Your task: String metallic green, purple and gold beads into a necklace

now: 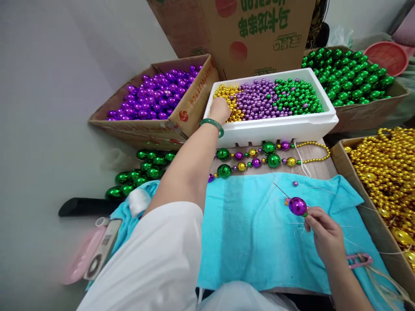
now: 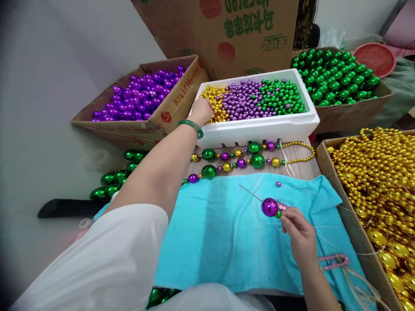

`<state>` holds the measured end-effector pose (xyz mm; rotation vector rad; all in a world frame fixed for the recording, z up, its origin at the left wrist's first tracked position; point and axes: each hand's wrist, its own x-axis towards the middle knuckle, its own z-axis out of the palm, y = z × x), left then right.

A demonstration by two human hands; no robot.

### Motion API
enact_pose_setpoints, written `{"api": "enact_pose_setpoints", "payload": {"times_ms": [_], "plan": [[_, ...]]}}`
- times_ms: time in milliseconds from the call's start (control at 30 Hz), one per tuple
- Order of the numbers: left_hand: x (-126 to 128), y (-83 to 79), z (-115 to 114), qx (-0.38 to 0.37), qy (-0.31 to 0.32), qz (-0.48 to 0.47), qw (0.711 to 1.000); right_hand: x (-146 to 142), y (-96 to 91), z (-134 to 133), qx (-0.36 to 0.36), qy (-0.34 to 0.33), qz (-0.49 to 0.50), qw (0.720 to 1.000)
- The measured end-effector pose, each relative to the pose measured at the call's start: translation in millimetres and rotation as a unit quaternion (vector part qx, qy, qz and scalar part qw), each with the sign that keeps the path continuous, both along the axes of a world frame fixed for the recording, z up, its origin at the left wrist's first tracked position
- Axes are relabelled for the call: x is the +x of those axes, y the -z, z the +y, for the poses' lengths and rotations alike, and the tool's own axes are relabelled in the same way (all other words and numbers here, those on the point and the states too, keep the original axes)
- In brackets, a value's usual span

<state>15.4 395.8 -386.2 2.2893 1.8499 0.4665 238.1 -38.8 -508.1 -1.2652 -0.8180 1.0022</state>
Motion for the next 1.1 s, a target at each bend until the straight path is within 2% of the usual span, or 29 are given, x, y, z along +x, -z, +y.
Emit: {"api": "enact_pose_setpoints", "payload": {"times_ms": [100, 267, 333, 433, 533, 600, 633, 667, 733, 800, 833, 900, 1100], "plan": [[-0.6, -2.4, -3.2, -0.019, -0.046, 0.019, 0.999, -1.6, -2.3, 0.8, -0.006, 0.003, -0.005, 1.000], [0.7, -3.7, -15.0, -0.045, -0.052, -0.002, 0.998, -8.0, -8.8, 7.5, -0.010, 0.016, -0.011, 1.000], [2.1, -5.4, -20.2, -0.037, -0.057, -0.042, 0.997, -10.3, -10.5, 8.9, -0.008, 0.026, -0.007, 1.000], [7.2, -11.9, -33.1, 0.022, -0.062, -0.147, 0.987, -12.1, -11.6, 7.9, -0.006, 0.038, -0.006, 0.999], [15.7, -16.6, -68.1, 0.066, -0.033, -0.211, 0.975, -12.1, -12.7, 4.7, 0.004, 0.055, -0.016, 0.998], [20.8, -13.0, -108.9, 0.032, 0.005, -0.272, 0.962, -12.0, -14.5, 2.9, 0.014, 0.062, -0.032, 0.997], [22.4, -8.5, -133.0, -0.056, 0.037, -0.387, 0.920, -12.2, -15.9, 2.4, 0.017, 0.064, -0.042, 0.997], [23.3, -2.6, -157.8, -0.149, 0.061, -0.490, 0.857, -12.8, -17.6, 2.2, 0.019, 0.063, -0.052, 0.996], [22.7, 11.3, -203.9, -0.287, 0.078, -0.624, 0.723, -14.9, -21.5, 2.9, 0.018, 0.057, -0.077, 0.995], [19.8, 24.1, -238.5, -0.350, 0.065, -0.691, 0.629, -18.4, -25.4, 4.4, 0.015, 0.051, -0.100, 0.994], [17.9, 28.9, -250.5, -0.363, 0.054, -0.712, 0.599, -20.5, -27.0, 5.2, 0.013, 0.047, -0.110, 0.993], [13.9, 35.1, -265.8, -0.371, 0.035, -0.738, 0.563, -24.6, -28.7, 6.0, 0.010, 0.040, -0.124, 0.991], [4.4, 35.4, -282.5, -0.359, -0.019, -0.783, 0.508, -31.8, -27.3, 2.3, 0.012, 0.017, -0.163, 0.986]]}}
